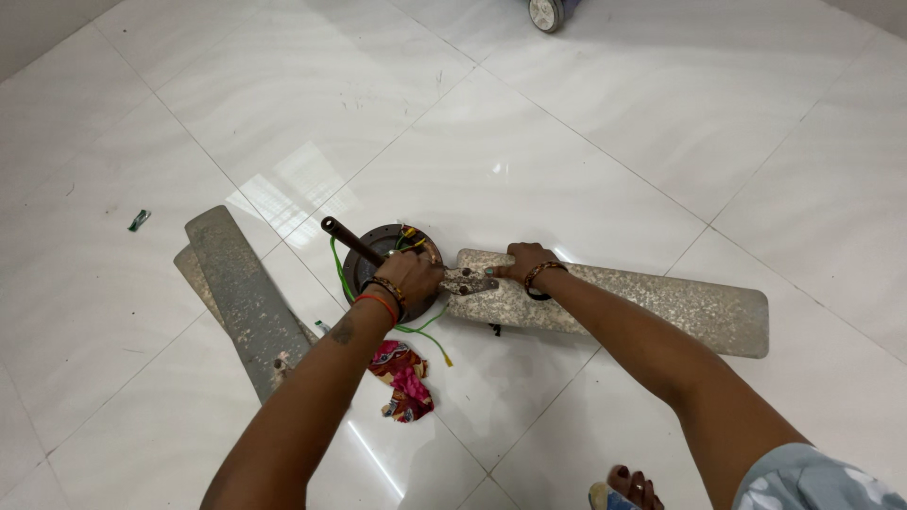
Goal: The person works on a ceiling fan motor lying on a tiled floor, using a screwdriver to tighten screws on the motor housing and adjusting the fan blades. The person handles the motor, blades, and screwdriver throughout the clip.
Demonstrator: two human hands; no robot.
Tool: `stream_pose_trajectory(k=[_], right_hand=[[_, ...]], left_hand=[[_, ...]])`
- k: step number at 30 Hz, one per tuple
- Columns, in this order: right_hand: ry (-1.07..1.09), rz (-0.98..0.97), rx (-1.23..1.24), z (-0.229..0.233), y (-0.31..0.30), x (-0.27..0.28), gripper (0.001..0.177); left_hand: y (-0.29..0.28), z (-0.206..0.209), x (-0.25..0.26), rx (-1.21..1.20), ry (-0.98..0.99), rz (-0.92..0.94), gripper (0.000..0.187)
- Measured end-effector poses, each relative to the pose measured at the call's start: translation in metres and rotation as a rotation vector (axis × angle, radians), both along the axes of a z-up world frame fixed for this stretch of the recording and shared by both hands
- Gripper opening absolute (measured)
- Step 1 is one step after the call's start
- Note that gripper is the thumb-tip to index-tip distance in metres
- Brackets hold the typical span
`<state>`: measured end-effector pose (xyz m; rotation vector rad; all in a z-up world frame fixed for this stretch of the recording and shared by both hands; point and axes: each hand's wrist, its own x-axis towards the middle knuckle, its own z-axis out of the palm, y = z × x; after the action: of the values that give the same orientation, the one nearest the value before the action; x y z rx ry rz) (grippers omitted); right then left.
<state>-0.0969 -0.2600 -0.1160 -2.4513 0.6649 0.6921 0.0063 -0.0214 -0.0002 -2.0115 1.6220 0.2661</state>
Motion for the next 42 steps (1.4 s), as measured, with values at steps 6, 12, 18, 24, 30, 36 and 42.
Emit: stream_pose_trajectory(k=[6,12,18,24,30,36,42], right_hand=[[0.003,0.042,-0.009,-0.008,-0.002,0.003,0.091],[-0.005,0.001,0.029,-0.005,-0.002,0.001,0.093],[-0.004,0.026,0.01,-0.007,-0.003,0.0,0.086],[-0.026,0.025,0.024,-0.011,-0.004,0.0,0.087],[0.011,0.016,0.029,-0.01,-0.003,0.001,0.087],[0.0,0.03,0.018,-0.01,-0.003,0.001,0.081],[0.003,0.038,0.007,-0.01,-0.003,0.002,0.081]], left_hand=[[0.013,0.008,-0.004,-0.082,-0.101,-0.372,0.023],[0.012,0.004,0.002,-0.156,-0.112,-0.426,0.015],[0.015,-0.007,0.011,-0.178,-0.081,-0.387,0.018],[0.018,-0.004,0.01,-0.199,-0.106,-0.428,0.016],[0.017,0.004,0.007,-0.136,-0.121,-0.453,0.017],[0.017,0.007,0.008,-0.141,-0.13,-0.472,0.019],[0.018,0.008,0.009,-0.142,-0.112,-0.445,0.016]])
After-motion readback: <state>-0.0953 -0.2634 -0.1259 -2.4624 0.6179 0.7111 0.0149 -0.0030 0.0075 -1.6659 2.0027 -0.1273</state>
